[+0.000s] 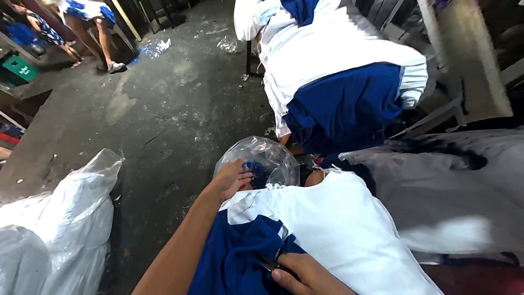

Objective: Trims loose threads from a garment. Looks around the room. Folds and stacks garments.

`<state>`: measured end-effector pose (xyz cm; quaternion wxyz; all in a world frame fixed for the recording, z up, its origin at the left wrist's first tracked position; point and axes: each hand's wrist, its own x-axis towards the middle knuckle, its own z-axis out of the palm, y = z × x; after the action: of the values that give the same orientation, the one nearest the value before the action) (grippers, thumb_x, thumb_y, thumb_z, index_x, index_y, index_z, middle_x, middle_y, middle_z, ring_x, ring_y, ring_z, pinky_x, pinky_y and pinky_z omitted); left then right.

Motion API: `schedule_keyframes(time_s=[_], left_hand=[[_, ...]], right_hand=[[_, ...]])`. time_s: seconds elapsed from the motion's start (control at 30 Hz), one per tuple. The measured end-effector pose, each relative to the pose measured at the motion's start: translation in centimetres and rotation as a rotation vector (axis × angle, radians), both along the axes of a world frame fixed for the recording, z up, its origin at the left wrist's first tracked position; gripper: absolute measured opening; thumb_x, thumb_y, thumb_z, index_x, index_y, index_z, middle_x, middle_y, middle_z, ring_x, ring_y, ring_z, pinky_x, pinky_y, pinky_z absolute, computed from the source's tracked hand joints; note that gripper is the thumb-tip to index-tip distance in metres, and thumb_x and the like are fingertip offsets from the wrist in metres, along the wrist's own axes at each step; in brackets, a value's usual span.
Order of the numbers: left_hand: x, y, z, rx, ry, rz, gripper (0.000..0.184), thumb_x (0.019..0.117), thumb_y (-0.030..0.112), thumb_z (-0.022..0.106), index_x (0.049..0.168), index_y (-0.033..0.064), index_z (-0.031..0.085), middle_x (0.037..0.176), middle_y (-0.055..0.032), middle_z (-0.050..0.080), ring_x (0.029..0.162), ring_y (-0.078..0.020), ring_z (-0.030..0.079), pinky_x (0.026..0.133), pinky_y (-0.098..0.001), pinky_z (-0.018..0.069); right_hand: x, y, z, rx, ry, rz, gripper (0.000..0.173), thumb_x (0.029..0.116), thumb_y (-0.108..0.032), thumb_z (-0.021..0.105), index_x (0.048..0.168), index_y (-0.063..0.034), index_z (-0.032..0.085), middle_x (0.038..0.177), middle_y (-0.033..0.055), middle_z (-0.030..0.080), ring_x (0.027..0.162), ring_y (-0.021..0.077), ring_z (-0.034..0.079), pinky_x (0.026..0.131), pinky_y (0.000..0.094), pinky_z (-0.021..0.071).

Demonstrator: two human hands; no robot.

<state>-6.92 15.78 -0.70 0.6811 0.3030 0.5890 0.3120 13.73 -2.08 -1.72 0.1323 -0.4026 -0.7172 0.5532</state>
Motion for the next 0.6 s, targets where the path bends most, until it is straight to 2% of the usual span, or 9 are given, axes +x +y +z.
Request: schedule_keyframes(time_s=[0.07, 0.1, 0.17, 0.23, 0.37, 0.47, 0.53, 0.6], left_hand=[[-0.1, 0.7, 0.0, 0.017, 0.087, -0.031, 0.061, 0.1115, 0.046, 0.031, 0.152, 0.0005, 0.036, 0.153, -0.0207, 0.045, 0.137, -0.0322, 0.050, 0.111, -0.0460, 0.0436], [-0.4, 0.8, -0.1, 0.057, 0.132, -0.039, 0.061, 0.1117, 0.046, 0.030, 0.150, -0.0015, 0.040, 0.152, -0.0207, 0.046, 0.139, -0.0322, 0.048, 0.113, -0.0473, 0.0406], [-1.1, 0.7, -0.2, 0.177, 0.228, -0.047, 0.058, 0.1127, 0.042, 0.029, 0.139, -0.0055, 0.051, 0.145, -0.0202, 0.052, 0.135, -0.0298, 0.050, 0.112, -0.0472, 0.0393], [-2.3, 0.3, -0.1, 0.267, 0.284, -0.072, 0.055, 0.1130, 0.038, 0.031, 0.133, -0.0057, 0.057, 0.141, -0.0192, 0.057, 0.132, -0.0268, 0.053, 0.111, -0.0446, 0.0409], [-4.1, -1.3, 1.1, 0.396, 0.505, -0.164, 0.036, 0.1109, 0.025, 0.044, 0.122, 0.0016, 0.069, 0.115, -0.0128, 0.070, 0.103, -0.0196, 0.065, 0.092, -0.0425, 0.0509], [-5.2, -4.4, 3.1, 0.569, 0.735, -0.268, 0.026, 0.1068, 0.020, 0.054, 0.119, 0.0044, 0.070, 0.100, -0.0091, 0.070, 0.081, -0.0175, 0.064, 0.074, -0.0399, 0.0532], [-5.7, -7.7, 4.2, 0.735, 0.699, -0.333, 0.020, 0.1021, 0.022, 0.060, 0.107, 0.0067, 0.071, 0.097, -0.0029, 0.068, 0.080, -0.0110, 0.065, 0.072, -0.0325, 0.0561], [-5.7, -11.3, 5.0, 0.887, 0.509, -0.436, 0.023, 0.1006, 0.031, 0.063, 0.099, 0.0093, 0.072, 0.099, 0.0005, 0.069, 0.085, -0.0024, 0.064, 0.073, -0.0211, 0.0559]], right_hand=[[0.0, 0.1, 0.2, -0.008, 0.008, -0.001, 0.047, 0.1085, -0.034, 0.047, 0.096, 0.0070, 0.066, 0.085, 0.0212, 0.064, 0.082, 0.0316, 0.064, 0.076, 0.0475, 0.0503], [0.0, 0.1, 0.2, -0.010, 0.014, -0.004, 0.046, 0.1085, -0.033, 0.047, 0.096, 0.0072, 0.066, 0.084, 0.0212, 0.064, 0.081, 0.0317, 0.064, 0.076, 0.0477, 0.0502], [0.0, 0.1, 0.1, -0.015, 0.021, -0.004, 0.046, 0.1087, -0.032, 0.047, 0.096, 0.0076, 0.066, 0.084, 0.0217, 0.064, 0.081, 0.0319, 0.064, 0.076, 0.0476, 0.0502], [0.0, 0.1, 0.0, -0.017, 0.033, -0.003, 0.046, 0.1089, -0.032, 0.047, 0.095, 0.0077, 0.066, 0.083, 0.0218, 0.064, 0.081, 0.0322, 0.064, 0.076, 0.0479, 0.0500], [0.1, 0.2, -0.3, -0.013, 0.094, 0.001, 0.047, 0.1102, -0.030, 0.043, 0.096, 0.0068, 0.068, 0.085, 0.0211, 0.067, 0.084, 0.0316, 0.067, 0.078, 0.0488, 0.0524], [0.5, 0.2, -0.7, 0.007, 0.218, -0.029, 0.047, 0.1117, -0.024, 0.037, 0.096, 0.0062, 0.070, 0.084, 0.0179, 0.068, 0.078, 0.0251, 0.066, 0.076, 0.0429, 0.0531], [0.7, 0.3, -0.8, -0.020, 0.256, -0.056, 0.050, 0.1127, -0.025, 0.033, 0.097, 0.0054, 0.069, 0.083, 0.0149, 0.067, 0.073, 0.0197, 0.063, 0.073, 0.0379, 0.0523], [0.8, 0.4, -0.7, -0.074, 0.255, -0.073, 0.051, 0.1130, -0.027, 0.031, 0.100, 0.0045, 0.070, 0.082, 0.0121, 0.066, 0.068, 0.0153, 0.060, 0.069, 0.0341, 0.0516]])
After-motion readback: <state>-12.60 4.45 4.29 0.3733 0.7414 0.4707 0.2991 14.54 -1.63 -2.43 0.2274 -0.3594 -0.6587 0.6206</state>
